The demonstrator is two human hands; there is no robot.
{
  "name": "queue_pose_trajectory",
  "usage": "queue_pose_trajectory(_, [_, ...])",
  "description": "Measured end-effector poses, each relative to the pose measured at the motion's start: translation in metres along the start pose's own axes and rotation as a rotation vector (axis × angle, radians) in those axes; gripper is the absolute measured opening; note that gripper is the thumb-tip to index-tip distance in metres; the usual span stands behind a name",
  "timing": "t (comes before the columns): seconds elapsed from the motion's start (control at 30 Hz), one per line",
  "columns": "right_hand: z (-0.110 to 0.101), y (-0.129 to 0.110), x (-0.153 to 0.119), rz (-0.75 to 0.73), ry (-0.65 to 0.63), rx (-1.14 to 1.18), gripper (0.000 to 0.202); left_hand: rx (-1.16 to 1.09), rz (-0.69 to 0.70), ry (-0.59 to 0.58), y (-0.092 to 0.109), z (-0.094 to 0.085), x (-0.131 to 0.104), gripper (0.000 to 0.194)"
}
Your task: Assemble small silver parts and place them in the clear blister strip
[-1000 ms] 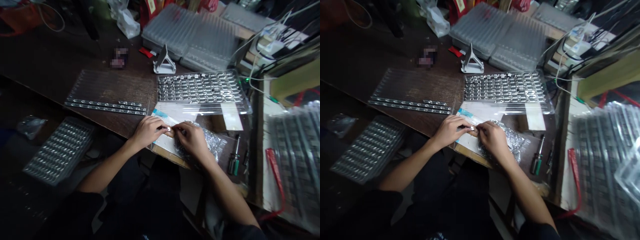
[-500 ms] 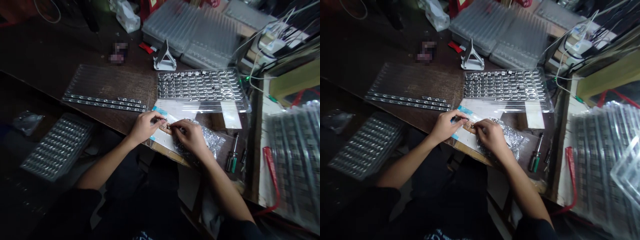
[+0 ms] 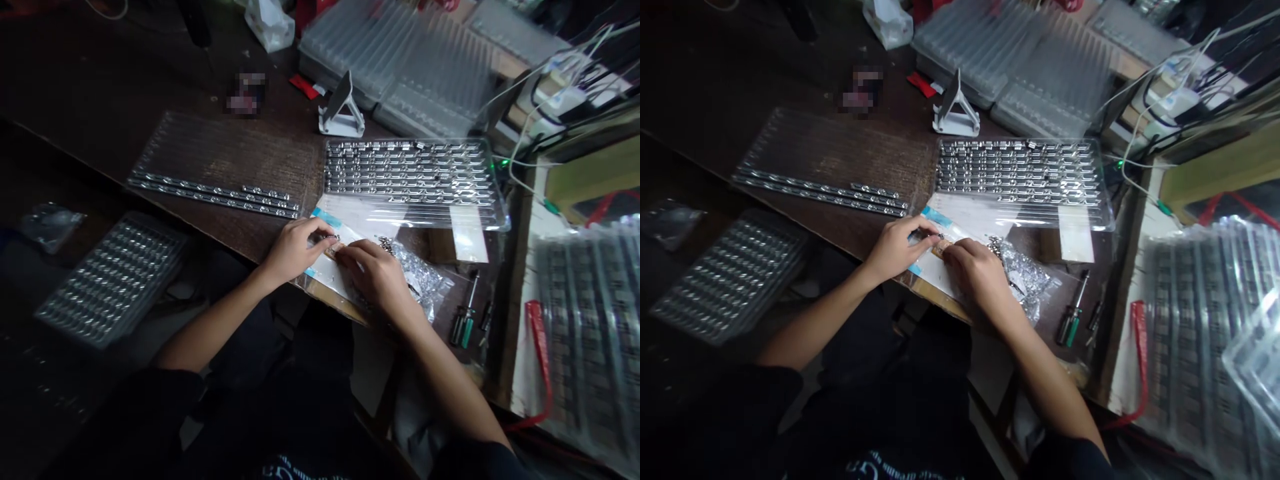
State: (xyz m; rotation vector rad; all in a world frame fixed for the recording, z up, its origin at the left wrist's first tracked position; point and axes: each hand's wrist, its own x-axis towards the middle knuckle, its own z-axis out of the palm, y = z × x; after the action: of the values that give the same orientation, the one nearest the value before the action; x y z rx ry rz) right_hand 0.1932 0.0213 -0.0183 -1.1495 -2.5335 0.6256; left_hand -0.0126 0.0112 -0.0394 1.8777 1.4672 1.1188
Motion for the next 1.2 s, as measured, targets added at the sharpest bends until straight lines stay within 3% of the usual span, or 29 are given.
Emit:
queue_pose_trajectory(0.13, [0.001,0.001,0.000,-0.030,0.003,-0.007,0.031,0.017,0.006,0.000,0.000,0.000,0.000,0.003])
queue_pose_trajectory(0.3, [0.000,0.006,0.002,0.102,0.107,0.022,0.028,0.021,0.022,-0.017,0.000,-0.001,0.000,0.004])
queue_pose_trajectory(0.53, [-0.001,0.008,0.005,0.126,0.034,-0.059,0.023,0.059,0.047,-0.088,0.001,0.000,0.002,0.006])
queue_pose_trajectory(0.87, [-0.003,0.006,0.003,0.160,0.031,0.031,0.018,0.104,0.069,-0.110,0.000,0.002,0.003,0.008])
queue_pose_trajectory(1.0, [-0.004,0.007,0.001,0.196,0.117,0.090,0.007,0.102,0.092,-0.141,0.001,0.003,0.004,0.010])
queue_pose_trajectory(1.2, [-0.006,0.011,-0.001,0.123,0.235,0.161,0.019,0.149,0.134,-0.154,0.002,0.004,0.002,0.012])
